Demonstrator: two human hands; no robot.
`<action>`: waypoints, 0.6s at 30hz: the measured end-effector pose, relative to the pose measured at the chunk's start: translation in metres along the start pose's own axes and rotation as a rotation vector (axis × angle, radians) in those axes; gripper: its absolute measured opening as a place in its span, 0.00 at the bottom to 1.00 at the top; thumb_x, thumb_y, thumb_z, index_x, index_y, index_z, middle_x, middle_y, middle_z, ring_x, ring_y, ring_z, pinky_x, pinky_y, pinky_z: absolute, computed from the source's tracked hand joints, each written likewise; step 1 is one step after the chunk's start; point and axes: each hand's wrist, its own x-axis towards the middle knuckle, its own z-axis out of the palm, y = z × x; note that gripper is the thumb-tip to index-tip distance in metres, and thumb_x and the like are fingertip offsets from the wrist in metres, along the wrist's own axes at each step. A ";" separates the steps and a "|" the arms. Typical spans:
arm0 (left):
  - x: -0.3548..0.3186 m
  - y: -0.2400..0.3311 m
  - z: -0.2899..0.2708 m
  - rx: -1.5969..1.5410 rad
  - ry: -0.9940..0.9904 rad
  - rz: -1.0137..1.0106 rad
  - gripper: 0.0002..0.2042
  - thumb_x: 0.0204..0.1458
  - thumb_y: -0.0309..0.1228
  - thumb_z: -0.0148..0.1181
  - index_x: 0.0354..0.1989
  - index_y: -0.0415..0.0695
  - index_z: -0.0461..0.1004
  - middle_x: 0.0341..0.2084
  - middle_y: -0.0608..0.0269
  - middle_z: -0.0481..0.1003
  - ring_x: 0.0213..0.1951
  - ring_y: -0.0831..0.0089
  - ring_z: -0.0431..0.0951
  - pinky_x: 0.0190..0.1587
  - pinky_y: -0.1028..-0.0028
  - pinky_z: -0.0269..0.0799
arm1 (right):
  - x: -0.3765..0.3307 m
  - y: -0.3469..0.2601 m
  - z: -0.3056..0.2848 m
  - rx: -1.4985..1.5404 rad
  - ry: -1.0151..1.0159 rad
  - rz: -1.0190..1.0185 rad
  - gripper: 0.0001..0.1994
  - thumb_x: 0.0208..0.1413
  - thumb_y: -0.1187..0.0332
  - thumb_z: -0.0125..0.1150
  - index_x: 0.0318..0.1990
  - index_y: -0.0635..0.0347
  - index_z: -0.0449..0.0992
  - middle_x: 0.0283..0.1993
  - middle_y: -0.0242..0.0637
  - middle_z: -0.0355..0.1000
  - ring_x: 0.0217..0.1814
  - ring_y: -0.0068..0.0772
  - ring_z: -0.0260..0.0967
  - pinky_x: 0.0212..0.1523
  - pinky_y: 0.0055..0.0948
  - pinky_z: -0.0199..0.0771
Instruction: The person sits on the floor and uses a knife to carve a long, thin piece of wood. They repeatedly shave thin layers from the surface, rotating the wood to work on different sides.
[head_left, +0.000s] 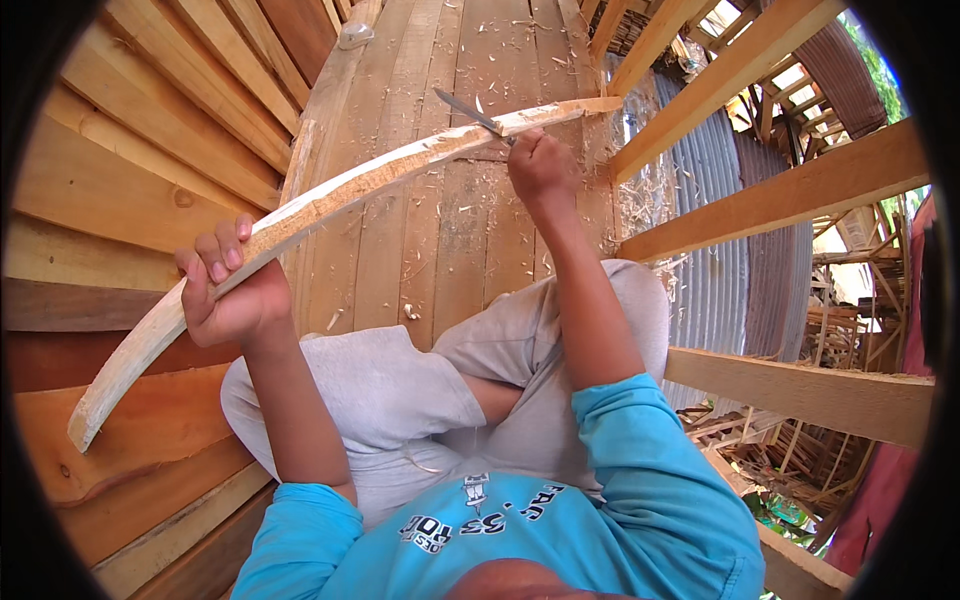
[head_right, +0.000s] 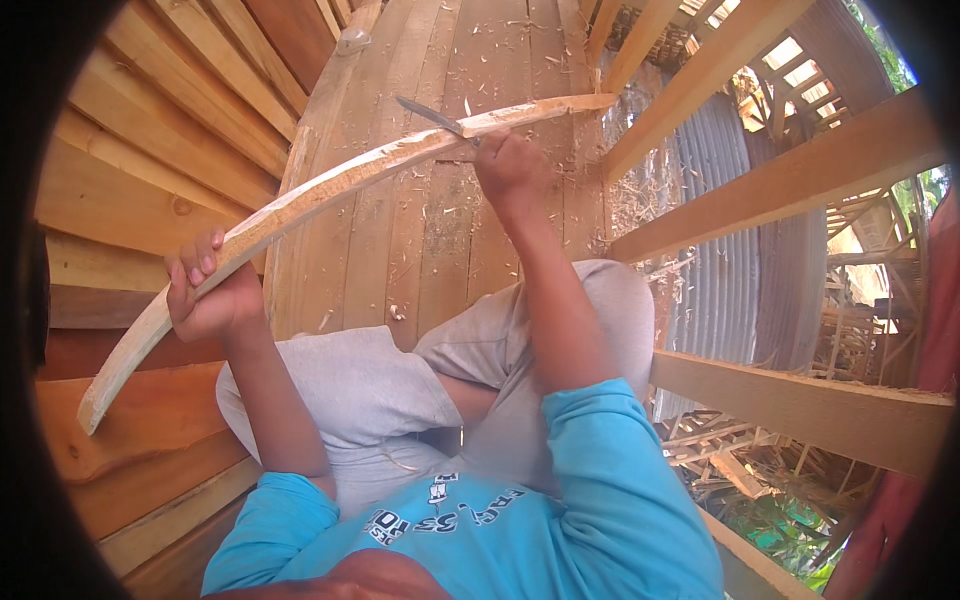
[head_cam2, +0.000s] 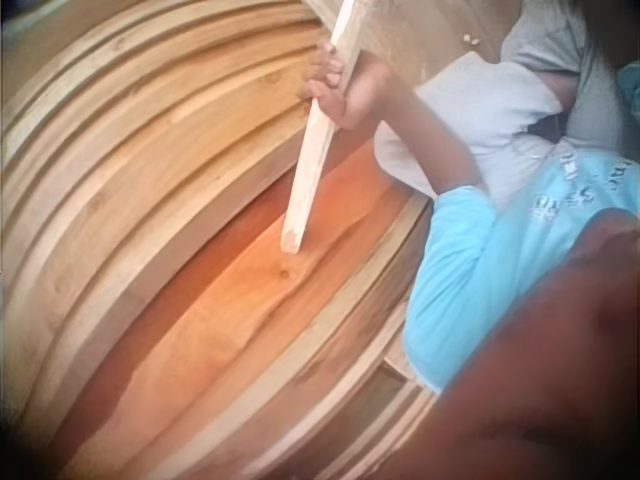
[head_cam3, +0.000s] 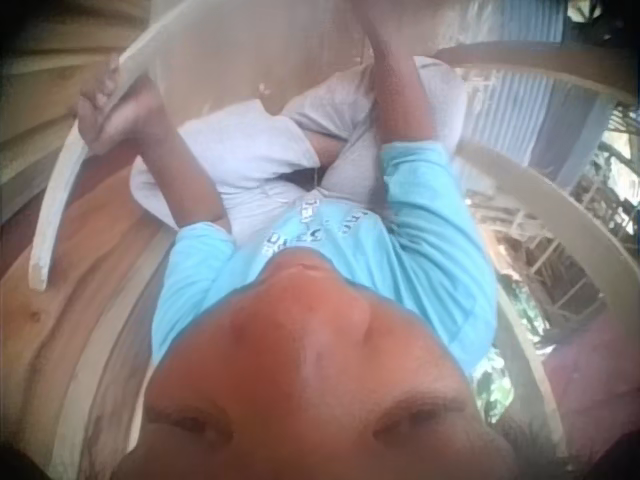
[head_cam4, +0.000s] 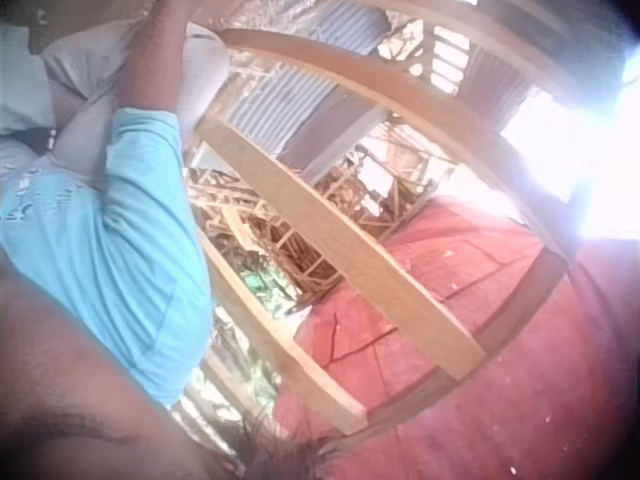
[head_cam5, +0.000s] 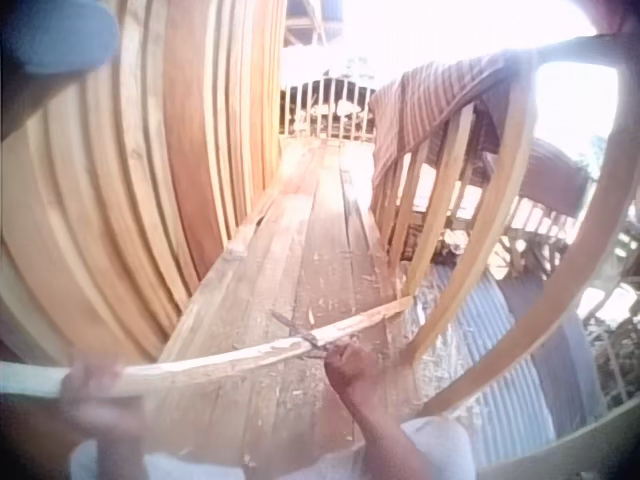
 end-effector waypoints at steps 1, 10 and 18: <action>0.003 -0.001 -0.002 -0.013 0.013 -0.008 0.11 0.48 0.32 0.55 0.20 0.54 0.60 0.14 0.75 0.58 0.23 0.79 0.61 0.41 0.70 0.60 | -0.001 -0.006 -0.001 -0.023 0.032 0.013 0.28 0.62 0.58 0.38 0.18 0.67 0.76 0.20 0.57 0.72 0.25 0.62 0.73 0.29 0.54 0.74; -0.001 0.000 -0.003 -0.030 -0.043 -0.024 0.11 0.48 0.31 0.54 0.20 0.53 0.59 0.15 0.75 0.59 0.24 0.78 0.63 0.42 0.72 0.61 | -0.009 -0.011 -0.005 -0.089 -0.030 0.038 0.28 0.62 0.59 0.36 0.18 0.67 0.77 0.20 0.58 0.72 0.24 0.63 0.73 0.30 0.55 0.73; -0.001 0.004 -0.010 -0.016 -0.081 -0.016 0.10 0.48 0.30 0.54 0.20 0.53 0.59 0.15 0.75 0.58 0.25 0.78 0.63 0.44 0.71 0.62 | -0.039 -0.048 -0.012 -0.046 -0.202 -0.027 0.28 0.62 0.58 0.37 0.20 0.68 0.78 0.23 0.58 0.74 0.27 0.64 0.74 0.32 0.55 0.74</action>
